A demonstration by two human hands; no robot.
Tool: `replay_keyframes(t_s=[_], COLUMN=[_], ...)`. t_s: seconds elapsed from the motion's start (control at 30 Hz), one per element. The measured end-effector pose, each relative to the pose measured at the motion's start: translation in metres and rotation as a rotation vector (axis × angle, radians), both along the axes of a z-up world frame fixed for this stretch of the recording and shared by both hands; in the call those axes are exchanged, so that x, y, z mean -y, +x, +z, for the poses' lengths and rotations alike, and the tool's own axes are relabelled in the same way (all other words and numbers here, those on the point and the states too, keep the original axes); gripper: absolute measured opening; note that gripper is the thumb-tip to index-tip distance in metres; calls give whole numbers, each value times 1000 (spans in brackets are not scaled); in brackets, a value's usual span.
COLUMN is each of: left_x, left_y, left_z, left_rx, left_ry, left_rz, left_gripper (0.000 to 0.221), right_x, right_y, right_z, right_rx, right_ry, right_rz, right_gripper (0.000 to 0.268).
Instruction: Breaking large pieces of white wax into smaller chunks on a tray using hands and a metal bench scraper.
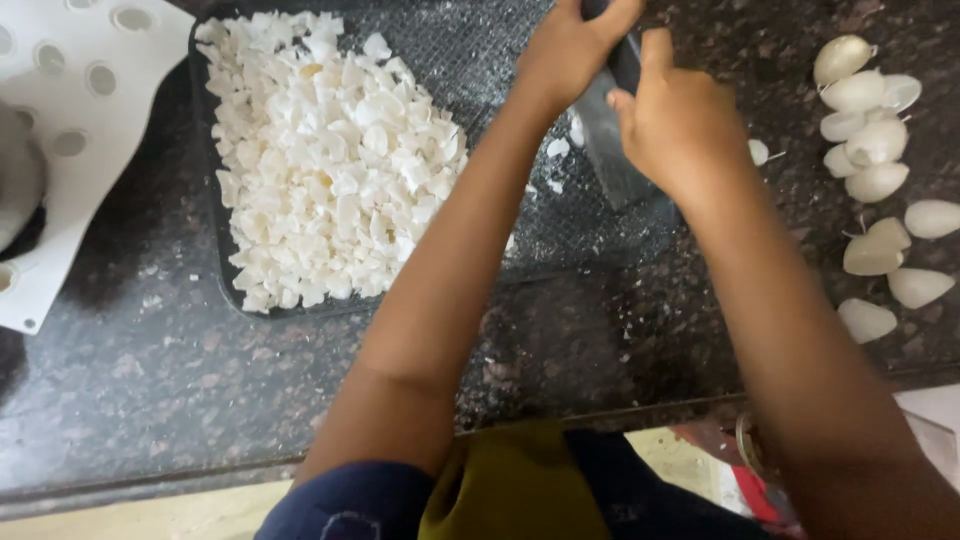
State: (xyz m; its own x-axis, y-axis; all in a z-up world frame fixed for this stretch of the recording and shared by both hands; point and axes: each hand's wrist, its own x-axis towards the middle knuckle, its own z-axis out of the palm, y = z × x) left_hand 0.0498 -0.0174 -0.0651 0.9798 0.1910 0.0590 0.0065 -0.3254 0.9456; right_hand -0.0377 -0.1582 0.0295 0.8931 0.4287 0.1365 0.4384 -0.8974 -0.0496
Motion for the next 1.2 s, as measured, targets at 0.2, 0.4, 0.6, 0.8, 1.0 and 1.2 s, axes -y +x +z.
replay_keyframes(t_s=[0.2, 0.4, 0.6, 0.8, 1.0, 1.2], left_x=[0, -13, -45, -47, -23, 3], left_y=[-12, 9, -20, -69, -92, -91], left_z=[4, -3, -16, 2, 16, -4], left_rx=[48, 160, 242, 64, -11, 91], left_ry=[-155, -344, -260, 91, 424, 723], left_rz=[6, -240, -72, -170, -228, -191], left_gripper=[88, 82, 39, 25, 29, 27], right_x=[5, 38, 62, 40, 45, 79], right_y=[4, -4, -9, -2, -19, -28], right_z=[-7, 36, 54, 17, 29, 30], right_rx=[-74, -152, -88, -190, -128, -85], right_ry=[24, 228, 229, 170, 207, 318], right_rz=[-28, -131, -261, -247, -270, -241], right_gripper=[50, 49, 50, 49, 53, 53])
